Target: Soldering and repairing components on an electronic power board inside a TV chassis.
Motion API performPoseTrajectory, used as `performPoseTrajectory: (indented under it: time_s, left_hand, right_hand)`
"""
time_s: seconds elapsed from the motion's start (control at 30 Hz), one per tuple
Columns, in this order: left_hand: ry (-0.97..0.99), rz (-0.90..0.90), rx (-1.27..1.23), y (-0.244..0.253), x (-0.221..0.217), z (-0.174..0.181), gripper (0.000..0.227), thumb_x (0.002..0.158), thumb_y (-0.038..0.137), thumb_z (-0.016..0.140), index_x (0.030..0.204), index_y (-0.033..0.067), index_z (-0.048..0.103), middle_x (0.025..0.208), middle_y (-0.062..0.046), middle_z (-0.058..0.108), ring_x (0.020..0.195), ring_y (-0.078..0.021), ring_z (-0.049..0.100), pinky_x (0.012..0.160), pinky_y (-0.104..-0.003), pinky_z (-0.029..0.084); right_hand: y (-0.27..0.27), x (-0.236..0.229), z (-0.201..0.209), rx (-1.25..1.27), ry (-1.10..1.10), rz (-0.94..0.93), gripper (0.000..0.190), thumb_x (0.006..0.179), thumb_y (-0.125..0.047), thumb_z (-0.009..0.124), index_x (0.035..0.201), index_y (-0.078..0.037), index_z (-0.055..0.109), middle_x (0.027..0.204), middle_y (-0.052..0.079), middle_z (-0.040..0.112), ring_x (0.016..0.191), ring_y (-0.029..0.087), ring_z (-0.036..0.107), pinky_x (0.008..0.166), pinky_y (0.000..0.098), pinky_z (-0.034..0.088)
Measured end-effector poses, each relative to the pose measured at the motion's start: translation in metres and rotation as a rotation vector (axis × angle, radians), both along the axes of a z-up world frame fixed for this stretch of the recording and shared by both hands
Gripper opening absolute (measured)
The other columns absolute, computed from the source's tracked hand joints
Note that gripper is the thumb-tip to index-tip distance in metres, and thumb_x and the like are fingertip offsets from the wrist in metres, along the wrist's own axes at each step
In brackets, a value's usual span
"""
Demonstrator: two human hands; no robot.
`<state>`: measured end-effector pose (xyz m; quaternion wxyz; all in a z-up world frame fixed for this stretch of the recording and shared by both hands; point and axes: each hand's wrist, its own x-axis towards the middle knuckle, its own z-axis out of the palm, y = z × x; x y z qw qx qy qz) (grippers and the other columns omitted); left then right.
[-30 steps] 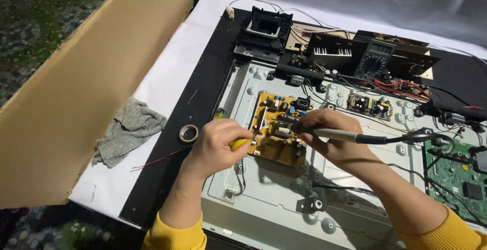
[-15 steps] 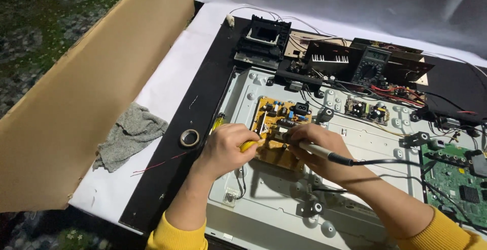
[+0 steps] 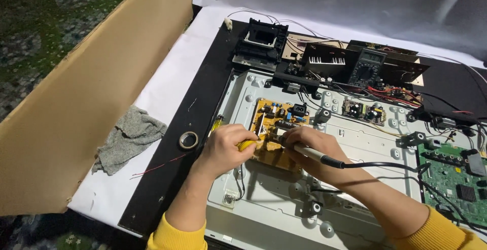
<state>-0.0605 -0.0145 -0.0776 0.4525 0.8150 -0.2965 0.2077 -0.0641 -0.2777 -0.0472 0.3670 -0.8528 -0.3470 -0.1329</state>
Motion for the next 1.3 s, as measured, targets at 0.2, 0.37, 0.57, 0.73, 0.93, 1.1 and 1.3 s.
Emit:
performPoseTrajectory:
  time_s: [0.2,0.37,0.57,0.73,0.93,1.1,1.3]
  left_hand:
    - [0.014,-0.011,0.048,-0.001,0.0,0.002,0.008,0.078,0.01,0.077,0.086,0.0128,0.077,0.068,-0.007,0.07,0.063,-0.0295,0.07,0.06,-0.037,0.056]
    - [0.026,-0.003,0.06,-0.001,-0.002,0.006,0.009,0.078,0.01,0.077,0.086,0.0134,0.077,0.069,-0.007,0.07,0.065,-0.0315,0.071,0.061,-0.039,0.056]
    - [0.044,-0.006,0.063,0.0,-0.003,0.008,0.009,0.079,0.01,0.077,0.086,0.0148,0.078,0.069,-0.007,0.07,0.065,-0.0306,0.071,0.06,-0.038,0.056]
    - [0.05,0.007,0.072,0.0,-0.003,0.009,0.009,0.079,0.011,0.077,0.086,0.0153,0.079,0.068,-0.006,0.071,0.065,-0.029,0.071,0.06,-0.036,0.056]
    - [0.063,-0.006,0.076,-0.001,-0.004,0.012,0.009,0.079,0.01,0.076,0.086,0.014,0.079,0.068,-0.007,0.071,0.064,-0.0299,0.071,0.06,-0.037,0.056]
    - [0.056,0.003,0.075,-0.001,-0.005,0.012,0.008,0.079,0.011,0.077,0.086,0.0145,0.079,0.067,-0.007,0.07,0.064,-0.0302,0.071,0.059,-0.037,0.056]
    - [0.047,-0.002,0.083,-0.001,-0.006,0.012,0.006,0.08,0.012,0.077,0.086,0.0139,0.079,0.066,-0.007,0.07,0.063,-0.0297,0.07,0.059,-0.037,0.056]
  right_hand:
    - [-0.003,0.001,0.004,0.002,0.069,0.039,0.018,0.081,-0.007,0.079,0.096,-0.012,0.07,0.093,0.011,0.077,0.085,0.036,0.077,0.07,0.0452,0.062]
    - [-0.002,0.002,0.008,-0.019,0.059,0.041,0.017,0.082,-0.01,0.077,0.095,-0.015,0.07,0.093,0.007,0.077,0.084,0.033,0.078,0.069,0.0427,0.063]
    - [0.0,-0.002,0.02,-0.039,0.065,0.048,0.013,0.084,-0.012,0.078,0.093,-0.013,0.069,0.09,0.01,0.077,0.08,0.034,0.078,0.065,0.0431,0.063]
    - [0.003,-0.007,0.028,-0.041,0.1,0.069,0.012,0.084,-0.012,0.078,0.093,-0.012,0.07,0.09,0.011,0.077,0.081,0.035,0.079,0.065,0.0425,0.064]
    - [0.005,-0.009,0.031,-0.047,0.061,0.054,0.011,0.084,-0.009,0.077,0.092,-0.012,0.07,0.089,0.011,0.076,0.078,0.034,0.078,0.064,0.0412,0.064]
    - [0.008,-0.01,0.035,-0.078,0.042,0.054,0.011,0.084,-0.01,0.077,0.091,-0.012,0.07,0.089,0.01,0.077,0.076,0.033,0.078,0.063,0.0411,0.063]
    - [0.01,-0.013,0.041,-0.072,0.037,0.063,0.013,0.082,-0.007,0.077,0.091,-0.012,0.07,0.09,0.01,0.077,0.077,0.035,0.078,0.062,0.0415,0.063]
